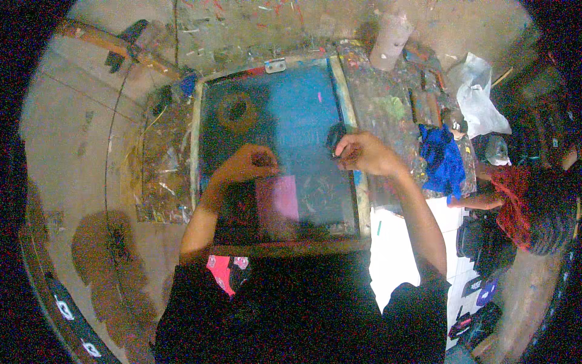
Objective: The person prepares a screen printing frame by applying blue tape to the edges and securing a pink stencil with clear tape.
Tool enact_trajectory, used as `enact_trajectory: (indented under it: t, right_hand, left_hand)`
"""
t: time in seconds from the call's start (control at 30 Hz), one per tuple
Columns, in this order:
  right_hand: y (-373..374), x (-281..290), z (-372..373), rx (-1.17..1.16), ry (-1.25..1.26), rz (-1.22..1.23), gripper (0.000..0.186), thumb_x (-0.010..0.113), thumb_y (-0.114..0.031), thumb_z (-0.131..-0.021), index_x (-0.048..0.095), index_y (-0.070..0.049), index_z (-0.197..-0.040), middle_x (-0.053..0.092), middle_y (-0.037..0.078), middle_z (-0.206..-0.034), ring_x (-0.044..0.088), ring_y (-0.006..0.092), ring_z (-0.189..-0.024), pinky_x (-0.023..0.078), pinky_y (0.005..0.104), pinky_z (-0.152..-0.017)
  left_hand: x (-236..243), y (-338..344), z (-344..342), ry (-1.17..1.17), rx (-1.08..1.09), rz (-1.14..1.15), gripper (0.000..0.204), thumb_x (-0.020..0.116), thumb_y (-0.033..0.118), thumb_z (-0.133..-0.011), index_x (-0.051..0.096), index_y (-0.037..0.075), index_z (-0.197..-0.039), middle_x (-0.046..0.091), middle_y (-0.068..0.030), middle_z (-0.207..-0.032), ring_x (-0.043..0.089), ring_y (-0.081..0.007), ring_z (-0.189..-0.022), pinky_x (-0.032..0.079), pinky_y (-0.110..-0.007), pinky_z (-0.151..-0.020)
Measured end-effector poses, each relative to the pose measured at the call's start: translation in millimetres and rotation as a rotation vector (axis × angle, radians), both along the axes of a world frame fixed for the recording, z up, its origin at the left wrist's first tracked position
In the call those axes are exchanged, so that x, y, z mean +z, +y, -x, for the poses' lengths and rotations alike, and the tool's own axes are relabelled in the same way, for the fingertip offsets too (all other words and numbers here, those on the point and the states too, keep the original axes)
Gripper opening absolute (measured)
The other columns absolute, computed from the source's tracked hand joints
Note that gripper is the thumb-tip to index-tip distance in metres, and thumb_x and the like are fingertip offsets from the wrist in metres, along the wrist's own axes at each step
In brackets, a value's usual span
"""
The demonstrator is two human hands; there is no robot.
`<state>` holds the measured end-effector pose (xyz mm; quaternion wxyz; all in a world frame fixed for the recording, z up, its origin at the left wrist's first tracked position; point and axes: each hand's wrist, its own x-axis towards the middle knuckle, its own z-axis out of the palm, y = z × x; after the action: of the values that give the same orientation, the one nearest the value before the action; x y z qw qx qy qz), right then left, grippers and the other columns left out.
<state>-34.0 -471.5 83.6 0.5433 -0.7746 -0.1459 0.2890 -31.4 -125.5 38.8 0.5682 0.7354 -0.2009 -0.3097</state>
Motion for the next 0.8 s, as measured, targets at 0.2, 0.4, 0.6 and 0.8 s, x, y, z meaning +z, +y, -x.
enact_trajectory:
  t: [0.2, 0.4, 0.6, 0.8]
  right_hand:
    - [7, -5, -5, 0.118, -0.248, 0.442, 0.013, 0.074, -0.007, -0.075, 0.071, -0.002, -0.087, 0.070, 0.008, -0.075, 0.067, 0.0162, -0.071, 0.052, 0.0308, -0.067]
    - [12, -2, -11, 0.203, -0.336, 0.581, 0.015, 0.074, -0.014, -0.071, 0.072, -0.003, -0.082, 0.070, 0.011, -0.073, 0.068, 0.0211, -0.068, 0.052, 0.0345, -0.065]
    - [16, -3, -14, 0.259, -0.457, 0.643, 0.013, 0.073, -0.011, -0.071, 0.071, -0.004, -0.082, 0.069, 0.012, -0.072, 0.068, 0.0254, -0.068, 0.053, 0.0376, -0.065]
    - [21, -1, -16, 0.282, -0.454, 0.652, 0.023, 0.075, -0.005, -0.067, 0.069, -0.003, -0.089, 0.069, 0.013, -0.072, 0.068, 0.0292, -0.070, 0.053, 0.0395, -0.065]
  left_hand:
    - [-1, -2, 3, 0.006, 0.049, -0.127, 0.013, 0.074, 0.012, -0.084, 0.065, 0.004, -0.088, 0.065, 0.0000, -0.077, 0.058, -0.0082, -0.070, 0.048, -0.027, -0.064]
    - [-19, -1, 5, -0.070, 0.096, -0.150, 0.018, 0.076, 0.013, -0.081, 0.064, 0.005, -0.091, 0.065, -0.0022, -0.079, 0.059, -0.0100, -0.073, 0.049, -0.029, -0.066]
    - [-23, -2, 7, -0.115, 0.131, -0.165, 0.028, 0.078, 0.011, -0.078, 0.061, 0.004, -0.099, 0.065, -0.0042, -0.082, 0.061, -0.0122, -0.076, 0.050, -0.030, -0.068]
    - [-25, -4, 9, -0.210, 0.151, -0.320, 0.032, 0.080, 0.017, -0.079, 0.061, 0.008, -0.103, 0.069, -0.0072, -0.084, 0.065, -0.0163, -0.078, 0.054, -0.034, -0.070]
